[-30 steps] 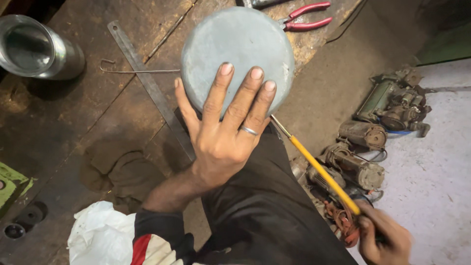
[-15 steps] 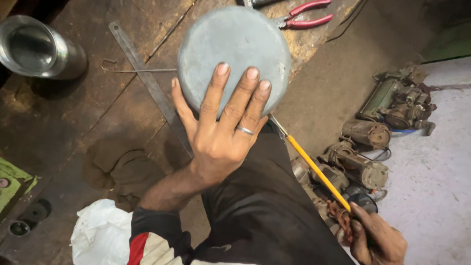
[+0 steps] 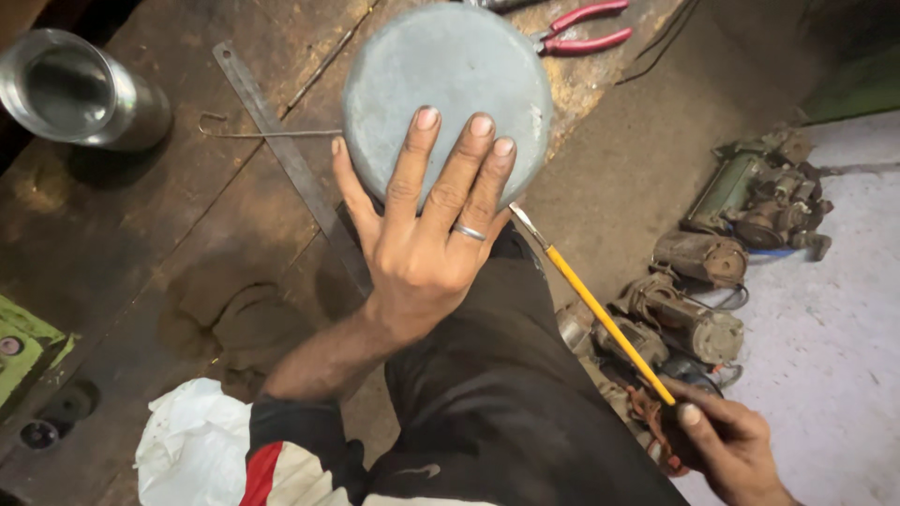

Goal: The person holds a cylindrical electrical component and uses a screwdriver to pry at its edge. They then retrieve a small dark part from a white bag and attach it to the component's center.

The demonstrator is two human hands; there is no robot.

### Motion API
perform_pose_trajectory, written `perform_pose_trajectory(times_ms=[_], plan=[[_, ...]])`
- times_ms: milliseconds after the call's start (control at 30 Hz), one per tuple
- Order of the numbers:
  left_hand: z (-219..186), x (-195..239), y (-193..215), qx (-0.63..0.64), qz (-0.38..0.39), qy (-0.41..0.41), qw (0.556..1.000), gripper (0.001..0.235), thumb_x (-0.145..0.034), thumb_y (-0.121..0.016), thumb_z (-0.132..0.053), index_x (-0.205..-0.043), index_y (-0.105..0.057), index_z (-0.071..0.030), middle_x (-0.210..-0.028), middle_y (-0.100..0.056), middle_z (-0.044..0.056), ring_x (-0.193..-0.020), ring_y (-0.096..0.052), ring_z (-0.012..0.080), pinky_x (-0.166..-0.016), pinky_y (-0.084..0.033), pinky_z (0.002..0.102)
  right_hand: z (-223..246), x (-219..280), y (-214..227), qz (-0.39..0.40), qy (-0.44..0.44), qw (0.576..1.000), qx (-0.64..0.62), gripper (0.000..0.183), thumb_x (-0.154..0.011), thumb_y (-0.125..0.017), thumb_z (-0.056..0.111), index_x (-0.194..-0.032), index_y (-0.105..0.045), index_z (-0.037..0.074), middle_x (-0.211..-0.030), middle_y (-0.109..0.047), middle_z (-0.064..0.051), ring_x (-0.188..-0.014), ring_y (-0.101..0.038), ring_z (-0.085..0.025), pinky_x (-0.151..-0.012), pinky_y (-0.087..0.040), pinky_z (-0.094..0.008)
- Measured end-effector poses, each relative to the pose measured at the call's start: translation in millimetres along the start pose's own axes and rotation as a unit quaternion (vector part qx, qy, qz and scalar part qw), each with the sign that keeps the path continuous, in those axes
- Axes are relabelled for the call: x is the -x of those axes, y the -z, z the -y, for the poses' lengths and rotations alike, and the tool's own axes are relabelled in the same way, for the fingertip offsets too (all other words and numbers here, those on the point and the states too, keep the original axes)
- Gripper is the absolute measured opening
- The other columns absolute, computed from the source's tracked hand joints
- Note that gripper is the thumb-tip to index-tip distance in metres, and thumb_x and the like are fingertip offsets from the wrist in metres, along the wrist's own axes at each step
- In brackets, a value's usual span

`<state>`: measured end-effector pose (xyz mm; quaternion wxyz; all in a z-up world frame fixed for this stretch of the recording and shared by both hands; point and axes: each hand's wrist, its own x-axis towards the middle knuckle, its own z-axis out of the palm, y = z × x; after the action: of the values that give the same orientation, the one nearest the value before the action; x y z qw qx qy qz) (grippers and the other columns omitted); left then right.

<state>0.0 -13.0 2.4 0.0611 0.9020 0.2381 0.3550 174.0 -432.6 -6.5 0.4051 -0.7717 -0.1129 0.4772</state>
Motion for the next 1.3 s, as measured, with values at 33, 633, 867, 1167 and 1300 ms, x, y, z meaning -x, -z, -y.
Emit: perform_pose_trajectory(times_ms=[33,633,867,1167,1300], plan=[[-1.2,0.3,1.0,0.001,0.003,0.004,1.000,0.057,-0.098,-0.088,-0.030,-0.148,-0.064,-0.017,-0.154,-0.057,0.000,-0.149,-0.046,0.0323,-0.117,-0.022,0.080,0.4,-0.3,-0.3,-0.008,0.018,0.999,0.040,0.044,-0.103,-0.061,0.010,-0.143,-0.069,-0.008,-0.077,-0.071,-0.017,-0.057,-0.065,-0.019,-0.049,-0.058,-0.032],[-0.4,0.0,0.5,0.013,-0.004,0.017,1.000,0.057,-0.095,-0.088,-0.031,-0.146,-0.066,-0.020,-0.152,-0.059,-0.003,-0.148,-0.047,0.0297,-0.119,-0.021,0.078,46.6,5.7,-35.5,-0.162,0.263,0.901,0.304,0.037,-0.088,-0.072,0.004,-0.125,-0.070,0.002,-0.090,-0.071,-0.013,-0.075,-0.070,-0.015,-0.065,-0.052,-0.023],[-1.7,1.5,0.8,0.012,-0.002,0.021,1.000,0.057,-0.095,-0.088,-0.029,-0.146,-0.066,-0.020,-0.152,-0.058,-0.003,-0.148,-0.047,0.0287,-0.120,-0.021,0.077,47.1,3.9,-49.9,-0.199,0.334,0.848,0.361,0.035,-0.092,-0.071,0.000,-0.126,-0.070,0.007,-0.095,-0.072,-0.014,-0.074,-0.073,-0.016,-0.067,-0.056,-0.026],[1.6,1.6,3.1,0.005,0.016,-0.004,1.000,0.052,-0.101,-0.083,-0.031,-0.147,-0.065,-0.018,-0.153,-0.059,-0.001,-0.148,-0.045,0.0315,-0.117,-0.021,0.080,51.8,3.2,-66.9,-0.227,0.239,0.870,0.366,0.021,-0.096,-0.065,0.001,-0.115,-0.072,0.000,-0.072,-0.068,-0.009,-0.061,-0.069,-0.014,-0.053,-0.052,-0.026],[2.5,0.7,5.7,0.005,0.028,-0.013,1.000,0.044,-0.104,-0.080,-0.026,-0.145,-0.067,-0.016,-0.152,-0.060,0.001,-0.147,-0.047,0.0328,-0.114,-0.021,0.081,46.0,1.0,-56.6,-0.201,0.231,0.900,0.310,0.019,-0.096,-0.064,0.006,-0.113,-0.071,-0.002,-0.073,-0.069,-0.009,-0.058,-0.068,-0.010,-0.054,-0.053,-0.025]])
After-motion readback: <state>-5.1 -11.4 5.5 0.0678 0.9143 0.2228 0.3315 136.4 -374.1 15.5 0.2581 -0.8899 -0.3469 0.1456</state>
